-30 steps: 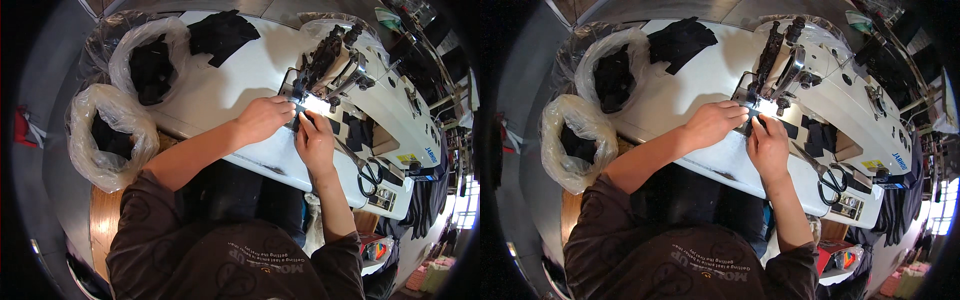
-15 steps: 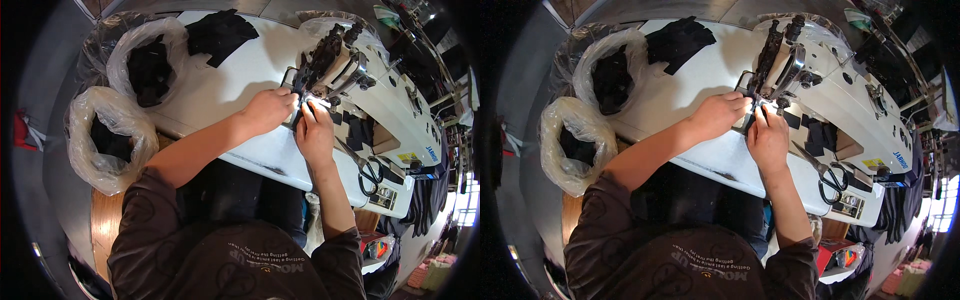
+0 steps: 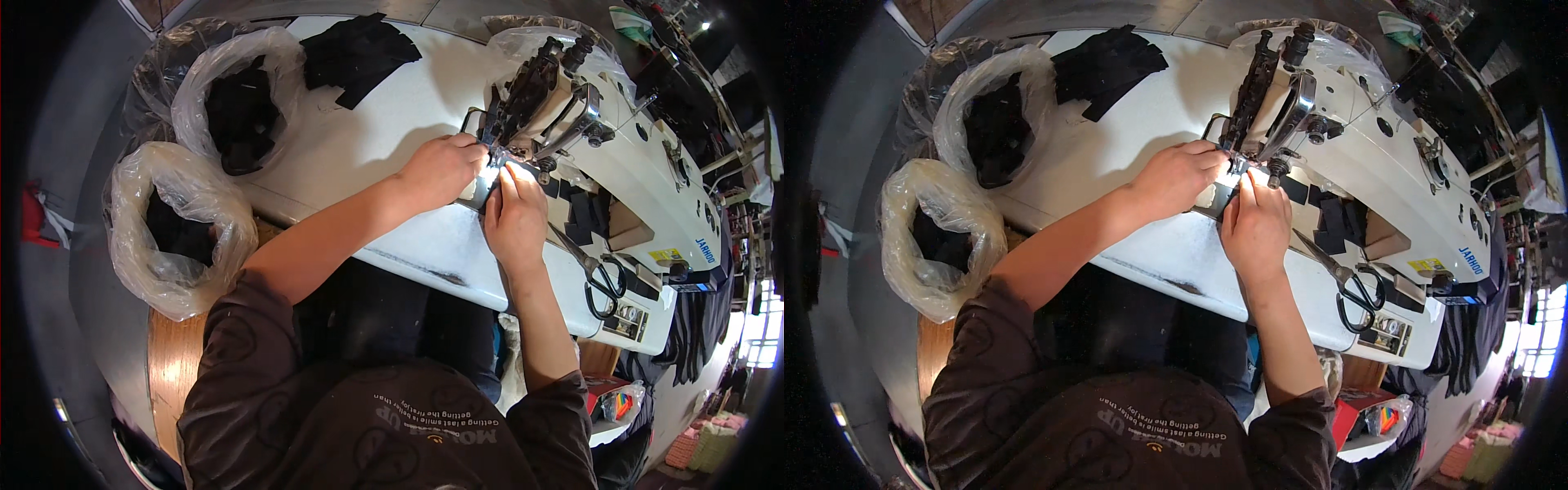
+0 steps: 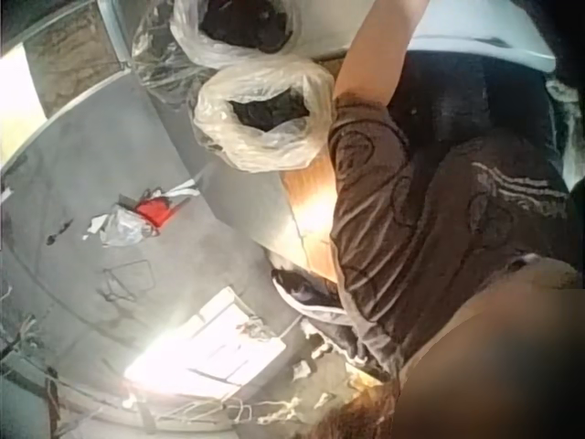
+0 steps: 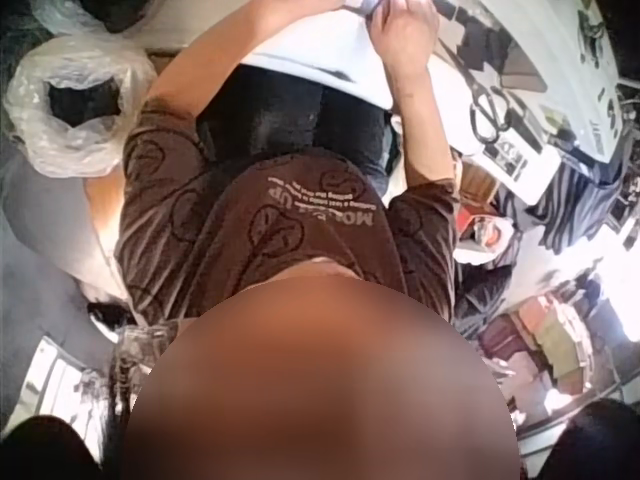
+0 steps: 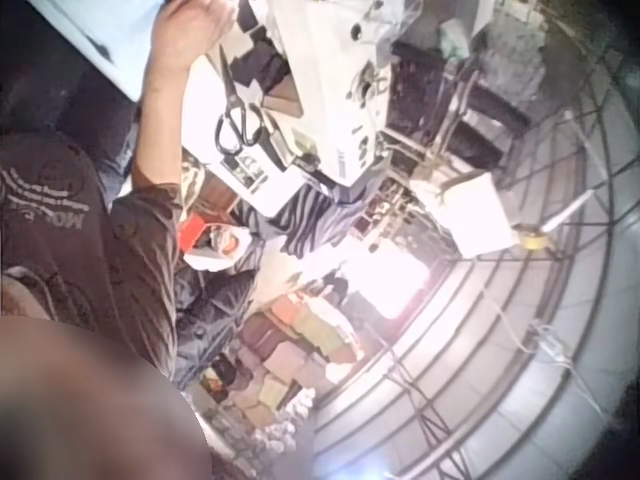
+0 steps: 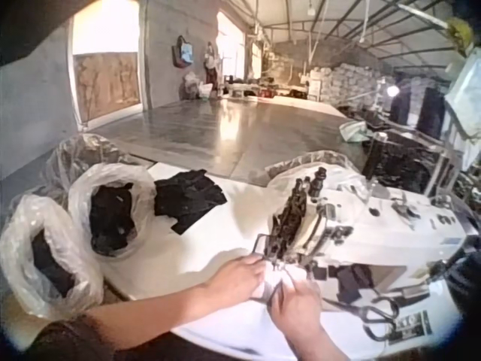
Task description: Sewing small black fabric pieces using an industrial sewing machine.
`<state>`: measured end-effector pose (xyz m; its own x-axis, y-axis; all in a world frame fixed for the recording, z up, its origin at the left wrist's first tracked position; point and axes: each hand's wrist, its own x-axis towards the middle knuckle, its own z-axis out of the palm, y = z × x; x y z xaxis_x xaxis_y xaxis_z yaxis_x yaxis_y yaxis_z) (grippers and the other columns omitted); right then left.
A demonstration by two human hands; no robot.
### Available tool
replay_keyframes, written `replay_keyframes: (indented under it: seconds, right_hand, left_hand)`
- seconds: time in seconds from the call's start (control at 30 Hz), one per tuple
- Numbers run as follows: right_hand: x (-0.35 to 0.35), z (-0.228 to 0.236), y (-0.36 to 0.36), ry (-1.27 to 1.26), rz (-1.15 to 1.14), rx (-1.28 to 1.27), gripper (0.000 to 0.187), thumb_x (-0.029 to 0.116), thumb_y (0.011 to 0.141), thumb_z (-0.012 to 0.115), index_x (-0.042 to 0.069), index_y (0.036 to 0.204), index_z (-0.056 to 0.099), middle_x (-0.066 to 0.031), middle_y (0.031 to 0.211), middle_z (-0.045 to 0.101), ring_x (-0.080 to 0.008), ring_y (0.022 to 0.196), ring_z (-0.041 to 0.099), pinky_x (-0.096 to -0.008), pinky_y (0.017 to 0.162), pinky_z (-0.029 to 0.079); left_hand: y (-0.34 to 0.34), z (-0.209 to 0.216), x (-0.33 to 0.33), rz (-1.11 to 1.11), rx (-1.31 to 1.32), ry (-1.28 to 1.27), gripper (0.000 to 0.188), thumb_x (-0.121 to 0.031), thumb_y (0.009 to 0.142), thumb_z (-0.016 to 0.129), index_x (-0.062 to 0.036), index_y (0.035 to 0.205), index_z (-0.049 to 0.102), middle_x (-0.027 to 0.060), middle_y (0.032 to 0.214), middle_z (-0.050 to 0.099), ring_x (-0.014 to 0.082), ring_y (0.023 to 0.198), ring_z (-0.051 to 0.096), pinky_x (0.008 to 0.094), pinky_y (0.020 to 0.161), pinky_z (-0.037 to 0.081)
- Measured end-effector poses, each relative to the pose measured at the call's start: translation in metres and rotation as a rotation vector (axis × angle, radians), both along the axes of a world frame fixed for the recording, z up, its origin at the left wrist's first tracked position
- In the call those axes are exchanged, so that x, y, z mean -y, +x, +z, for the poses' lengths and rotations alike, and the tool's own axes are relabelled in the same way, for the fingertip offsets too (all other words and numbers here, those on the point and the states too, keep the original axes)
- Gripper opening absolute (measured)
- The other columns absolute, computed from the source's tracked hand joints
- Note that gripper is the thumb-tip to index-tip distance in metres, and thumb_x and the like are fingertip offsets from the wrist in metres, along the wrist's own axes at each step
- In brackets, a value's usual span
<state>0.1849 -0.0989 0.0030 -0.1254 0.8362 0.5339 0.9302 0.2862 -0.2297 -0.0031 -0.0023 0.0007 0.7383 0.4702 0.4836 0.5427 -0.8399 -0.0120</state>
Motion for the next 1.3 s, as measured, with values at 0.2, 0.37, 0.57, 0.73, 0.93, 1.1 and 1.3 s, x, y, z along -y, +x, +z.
replay_keyframes:
  seconds: [0.2,0.37,0.57,0.73,0.93,1.1,1.3]
  right_hand:
    - [0.0,-0.002,-0.002,0.072,-0.064,0.074,0.037,0.01,0.096,0.068,-0.003,0.131,0.071,-0.019,0.136,0.07,-0.0376,0.125,0.065,-0.0497,0.114,0.048]
    - [-0.001,-0.006,0.004,0.119,-0.022,-0.012,0.032,0.005,0.094,0.069,0.0,0.125,0.074,-0.0179,0.124,0.074,-0.0377,0.114,0.068,-0.0492,0.107,0.051]
    - [0.004,-0.004,0.003,0.109,0.155,-0.161,0.024,-0.002,0.087,0.072,0.004,0.109,0.079,-0.0132,0.112,0.075,-0.0363,0.1,0.071,-0.045,0.091,0.057]
    - [0.005,0.0,0.003,0.106,0.125,-0.139,0.024,-0.003,0.087,0.071,0.002,0.109,0.079,-0.0141,0.113,0.075,-0.0369,0.1,0.07,-0.0457,0.091,0.057]
    - [0.048,0.013,0.03,0.055,0.074,-0.149,0.035,-0.006,0.089,0.067,0.002,0.122,0.075,-0.0199,0.122,0.075,-0.0416,0.112,0.071,-0.048,0.099,0.058]
    - [0.139,0.027,0.15,-0.276,-0.363,0.211,0.05,-0.008,0.09,0.054,-0.002,0.139,0.064,-0.0239,0.128,0.072,-0.0449,0.113,0.07,-0.0519,0.096,0.058]
    - [0.157,0.061,0.172,-0.456,-0.299,0.309,0.07,-0.004,0.079,0.065,0.0,0.148,0.058,-0.0263,0.12,0.071,-0.0474,0.107,0.07,-0.0537,0.09,0.058]
  left_hand:
    - [-0.005,0.007,-0.004,-0.042,-0.033,-0.049,0.038,-0.001,0.083,0.071,-0.0033,0.121,0.075,0.0027,0.125,0.073,0.0244,0.125,0.064,0.0391,0.103,0.058]
    - [-0.012,0.006,0.011,-0.042,0.071,-0.106,0.032,-0.006,0.086,0.068,-0.0037,0.117,0.075,0.0054,0.124,0.073,0.0264,0.124,0.066,0.0403,0.103,0.058]
    - [-0.018,0.004,0.033,-0.073,0.032,-0.076,0.022,-0.007,0.087,0.066,-0.004,0.106,0.076,0.0081,0.121,0.074,0.0269,0.12,0.068,0.0396,0.101,0.059]
    - [-0.014,0.011,0.03,-0.113,-0.001,-0.127,0.024,-0.005,0.086,0.066,-0.0044,0.108,0.076,0.0083,0.121,0.074,0.0268,0.119,0.068,0.0391,0.101,0.059]
    - [-0.006,0.001,0.022,-0.067,0.075,-0.13,0.031,-0.003,0.087,0.065,-0.0028,0.116,0.076,0.0082,0.132,0.073,0.0278,0.125,0.066,0.0391,0.103,0.058]
    - [-0.011,0.015,-0.011,0.032,0.229,-0.091,0.032,-0.011,0.093,0.066,-0.0039,0.123,0.076,0.0083,0.133,0.072,0.0287,0.129,0.064,0.0427,0.111,0.053]
    - [-0.022,0.015,-0.019,0.098,-0.104,-0.14,0.03,-0.029,0.096,0.073,-0.0089,0.118,0.077,0.0068,0.118,0.068,0.0282,0.122,0.062,0.0414,0.107,0.053]
